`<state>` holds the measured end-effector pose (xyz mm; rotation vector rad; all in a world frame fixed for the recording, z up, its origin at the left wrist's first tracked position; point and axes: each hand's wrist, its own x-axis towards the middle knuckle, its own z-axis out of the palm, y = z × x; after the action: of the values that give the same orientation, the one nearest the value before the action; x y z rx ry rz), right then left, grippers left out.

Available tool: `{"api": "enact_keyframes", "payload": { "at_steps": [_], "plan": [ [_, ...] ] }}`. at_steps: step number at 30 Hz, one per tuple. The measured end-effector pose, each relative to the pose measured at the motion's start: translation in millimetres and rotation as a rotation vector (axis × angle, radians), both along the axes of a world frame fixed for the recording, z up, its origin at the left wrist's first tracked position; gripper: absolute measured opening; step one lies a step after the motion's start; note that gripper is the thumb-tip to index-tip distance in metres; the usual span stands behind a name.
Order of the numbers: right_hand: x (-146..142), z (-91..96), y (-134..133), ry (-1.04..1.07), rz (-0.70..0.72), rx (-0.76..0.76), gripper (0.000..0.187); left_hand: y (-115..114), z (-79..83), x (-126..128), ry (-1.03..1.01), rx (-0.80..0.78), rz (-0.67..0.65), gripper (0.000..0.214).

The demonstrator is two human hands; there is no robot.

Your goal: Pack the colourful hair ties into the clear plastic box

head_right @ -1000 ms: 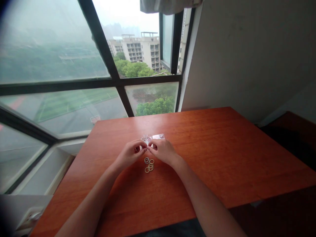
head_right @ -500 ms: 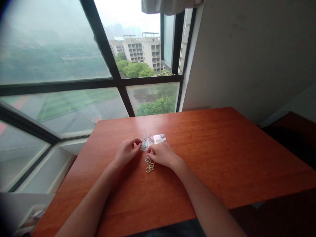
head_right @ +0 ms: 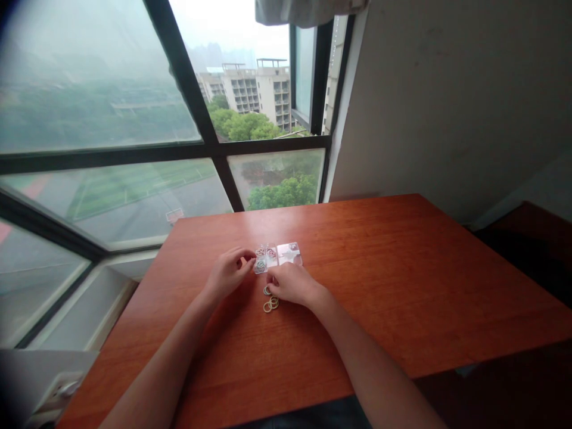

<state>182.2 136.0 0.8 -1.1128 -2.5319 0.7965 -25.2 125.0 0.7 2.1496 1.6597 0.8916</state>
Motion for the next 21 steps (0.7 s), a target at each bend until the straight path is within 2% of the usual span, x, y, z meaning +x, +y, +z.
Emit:
{"api": "enact_keyframes", "payload": {
  "at_steps": [14,21],
  "plan": [
    [3.3,5.0,-1.4,0.025,0.021,0.0,0.01,-1.5,4.9,3.6,-0.044,-0.009,-0.023,0.011],
    [7.6,3.8,8.4,0.233,-0.126,0.049,0.005,-5.2,8.6,13.7,-0.198,-0.086,-0.141,0.015]
  ]
}}
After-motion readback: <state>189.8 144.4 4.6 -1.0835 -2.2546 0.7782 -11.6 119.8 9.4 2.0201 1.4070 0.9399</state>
